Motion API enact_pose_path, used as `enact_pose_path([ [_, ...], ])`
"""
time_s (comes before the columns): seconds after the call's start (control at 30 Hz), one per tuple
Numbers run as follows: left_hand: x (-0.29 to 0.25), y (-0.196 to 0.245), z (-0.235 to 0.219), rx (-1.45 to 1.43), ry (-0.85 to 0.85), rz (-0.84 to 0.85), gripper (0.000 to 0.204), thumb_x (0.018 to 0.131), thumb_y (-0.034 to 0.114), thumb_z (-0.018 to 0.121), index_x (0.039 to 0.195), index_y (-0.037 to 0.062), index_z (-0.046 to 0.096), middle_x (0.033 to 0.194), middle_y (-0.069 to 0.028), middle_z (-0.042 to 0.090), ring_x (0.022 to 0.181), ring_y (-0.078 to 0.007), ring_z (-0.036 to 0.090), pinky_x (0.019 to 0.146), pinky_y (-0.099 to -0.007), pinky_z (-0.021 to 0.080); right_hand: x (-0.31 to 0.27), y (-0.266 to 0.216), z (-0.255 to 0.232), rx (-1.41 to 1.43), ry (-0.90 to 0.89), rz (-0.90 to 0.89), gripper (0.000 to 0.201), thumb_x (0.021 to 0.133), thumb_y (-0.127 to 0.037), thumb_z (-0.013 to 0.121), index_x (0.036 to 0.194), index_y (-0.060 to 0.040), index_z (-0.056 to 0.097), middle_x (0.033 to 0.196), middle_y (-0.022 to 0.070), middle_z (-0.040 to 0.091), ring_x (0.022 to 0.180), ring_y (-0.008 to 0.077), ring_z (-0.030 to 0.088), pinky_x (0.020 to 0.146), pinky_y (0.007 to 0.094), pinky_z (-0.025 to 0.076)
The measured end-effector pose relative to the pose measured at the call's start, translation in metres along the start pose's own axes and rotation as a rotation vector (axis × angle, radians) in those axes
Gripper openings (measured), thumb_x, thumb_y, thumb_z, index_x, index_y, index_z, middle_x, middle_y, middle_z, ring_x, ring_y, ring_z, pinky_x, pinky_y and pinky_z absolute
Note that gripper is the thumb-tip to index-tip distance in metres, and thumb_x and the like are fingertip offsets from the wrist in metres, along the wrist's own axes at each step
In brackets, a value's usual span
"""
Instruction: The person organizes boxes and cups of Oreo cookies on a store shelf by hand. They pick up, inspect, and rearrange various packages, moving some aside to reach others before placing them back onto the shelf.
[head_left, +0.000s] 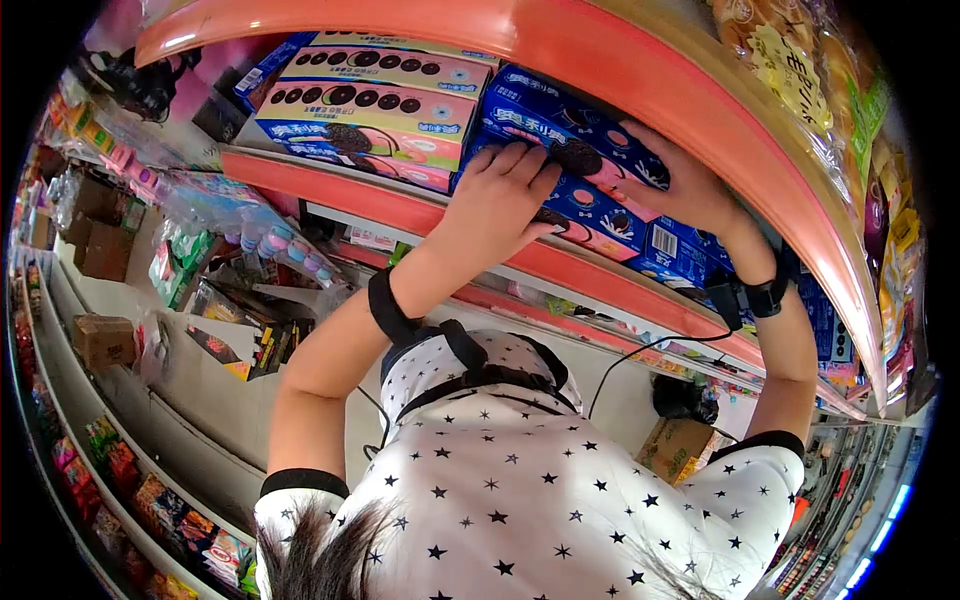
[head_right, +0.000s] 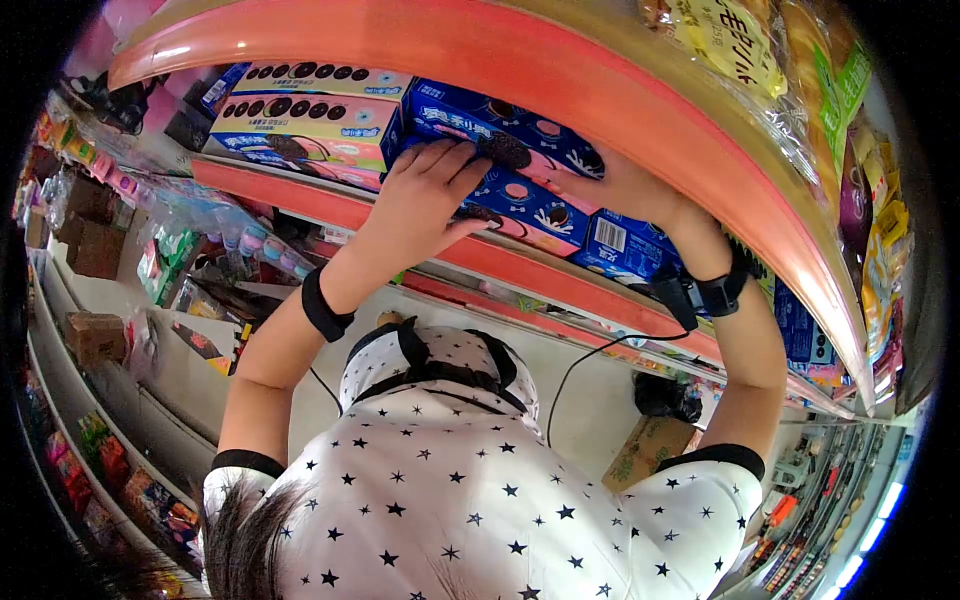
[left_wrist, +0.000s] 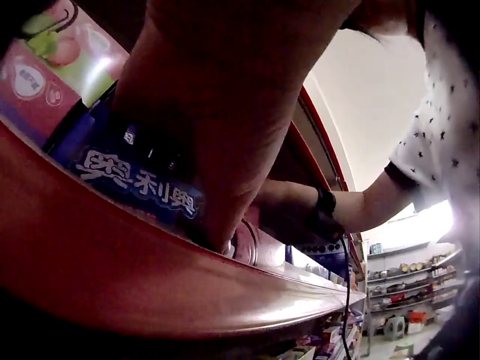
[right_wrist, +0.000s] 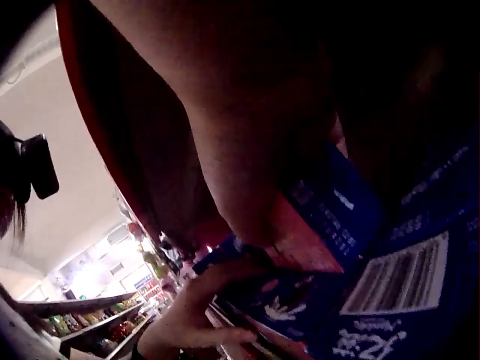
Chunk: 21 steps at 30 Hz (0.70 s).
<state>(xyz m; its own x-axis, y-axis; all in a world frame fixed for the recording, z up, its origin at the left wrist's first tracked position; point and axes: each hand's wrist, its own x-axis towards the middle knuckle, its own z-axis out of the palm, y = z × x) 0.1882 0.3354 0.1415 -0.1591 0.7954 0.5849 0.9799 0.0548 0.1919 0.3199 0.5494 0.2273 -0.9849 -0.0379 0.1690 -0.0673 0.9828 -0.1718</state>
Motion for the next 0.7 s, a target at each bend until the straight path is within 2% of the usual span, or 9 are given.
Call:
enact_pose_path([
  [0.1, 0.006, -0.001, -0.001, 0.006, 0.013, -0.006, 0.057, 0.064, 0.032, 0.075, 0.112, 0.0055, 0.057, 0.114, -0.0127, 0.053, 0.110, -0.0306, 0.047, 0.093, -0.0426, 0.037, 0.002, 0.005, 0.002, 0.068, -0.039, 0.014, 0.071, 0.078, -0.033, 0.071, 0.136, -0.0068, 0.040, 0.138, 0.0154, 0.042, 0.129, 0.0287, 0.037, 0.107, 0.0367, 0.029],
  [0.17, 0.013, -0.002, -0.004, 0.062, -0.134, -0.033, 0.053, 0.063, 0.033, 0.076, 0.105, 0.0063, 0.059, 0.107, -0.0104, 0.053, 0.106, -0.0293, 0.047, 0.089, -0.0418, 0.038, 0.003, 0.007, 0.000, 0.096, -0.062, 0.035, 0.072, 0.078, -0.032, 0.072, 0.137, -0.0067, 0.039, 0.138, 0.0158, 0.041, 0.130, 0.0282, 0.036, 0.107, 0.0362, 0.028],
  [0.2, 0.015, 0.001, -0.007, 0.060, -0.133, -0.032, 0.053, 0.063, 0.033, 0.076, 0.105, 0.0063, 0.059, 0.107, -0.0104, 0.053, 0.106, -0.0293, 0.047, 0.089, -0.0418, 0.038, 0.003, 0.009, -0.003, 0.097, -0.087, 0.046, 0.074, 0.077, -0.034, 0.072, 0.137, -0.0065, 0.038, 0.139, 0.0157, 0.040, 0.131, 0.0278, 0.035, 0.108, 0.0359, 0.026],
  [0.3, 0.015, 0.008, -0.011, 0.178, -0.067, 0.111, 0.040, 0.064, 0.027, 0.072, 0.098, 0.0077, 0.061, 0.099, -0.0069, 0.053, 0.097, -0.0247, 0.050, 0.084, -0.0398, 0.039, 0.008, 0.016, -0.009, 0.048, -0.146, 0.062, 0.080, 0.075, -0.038, 0.072, 0.138, -0.0063, 0.036, 0.141, 0.0159, 0.037, 0.133, 0.0274, 0.032, 0.109, 0.0354, 0.024],
  [0.47, 0.008, 0.038, -0.038, 0.158, 0.321, 0.273, 0.030, 0.062, 0.015, 0.062, 0.091, 0.0100, 0.062, 0.097, -0.0022, 0.054, 0.083, -0.0181, 0.055, 0.083, -0.0391, 0.040, 0.013, 0.010, -0.024, -0.013, -0.252, 0.054, 0.093, 0.068, -0.045, 0.075, 0.141, -0.0063, 0.031, 0.143, 0.0165, 0.033, 0.134, 0.0275, 0.028, 0.110, 0.0353, 0.021],
  [0.5, 0.006, 0.040, -0.039, 0.106, 0.309, 0.281, 0.031, 0.062, 0.016, 0.062, 0.093, 0.0105, 0.061, 0.097, -0.0022, 0.054, 0.085, -0.0187, 0.056, 0.083, -0.0397, 0.040, 0.018, -0.001, -0.031, -0.095, -0.322, 0.120, 0.096, 0.065, -0.043, 0.076, 0.141, -0.0062, 0.030, 0.144, 0.0169, 0.032, 0.134, 0.0277, 0.028, 0.111, 0.0351, 0.021],
  [0.57, 0.006, 0.031, -0.034, -0.011, 0.294, 0.307, 0.034, 0.063, 0.017, 0.063, 0.096, 0.0107, 0.061, 0.098, -0.0024, 0.054, 0.086, -0.0189, 0.055, 0.083, -0.0394, 0.041, 0.017, -0.003, -0.031, -0.176, -0.394, 0.186, 0.099, 0.063, -0.042, 0.077, 0.142, -0.0060, 0.028, 0.144, 0.0172, 0.032, 0.135, 0.0279, 0.027, 0.111, 0.0350, 0.020],
  [0.63, 0.004, 0.000, -0.022, -0.153, 0.242, 0.400, 0.043, 0.062, 0.021, 0.067, 0.103, 0.0113, 0.061, 0.102, -0.0026, 0.056, 0.091, -0.0200, 0.055, 0.084, -0.0393, 0.041, 0.016, 0.015, -0.020, -0.014, -0.317, 0.106, 0.100, 0.060, -0.037, 0.078, 0.141, -0.0055, 0.028, 0.143, 0.0172, 0.032, 0.135, 0.0280, 0.027, 0.111, 0.0349, 0.020],
  [0.7, 0.004, -0.031, -0.007, -0.122, 0.280, 0.435, 0.045, 0.061, 0.023, 0.068, 0.104, 0.0111, 0.061, 0.102, -0.0025, 0.056, 0.092, -0.0205, 0.055, 0.084, -0.0395, 0.040, 0.012, 0.026, -0.009, -0.027, -0.288, 0.072, 0.100, 0.059, -0.034, 0.078, 0.141, -0.0055, 0.029, 0.143, 0.0169, 0.033, 0.134, 0.0280, 0.027, 0.110, 0.0348, 0.020],
])
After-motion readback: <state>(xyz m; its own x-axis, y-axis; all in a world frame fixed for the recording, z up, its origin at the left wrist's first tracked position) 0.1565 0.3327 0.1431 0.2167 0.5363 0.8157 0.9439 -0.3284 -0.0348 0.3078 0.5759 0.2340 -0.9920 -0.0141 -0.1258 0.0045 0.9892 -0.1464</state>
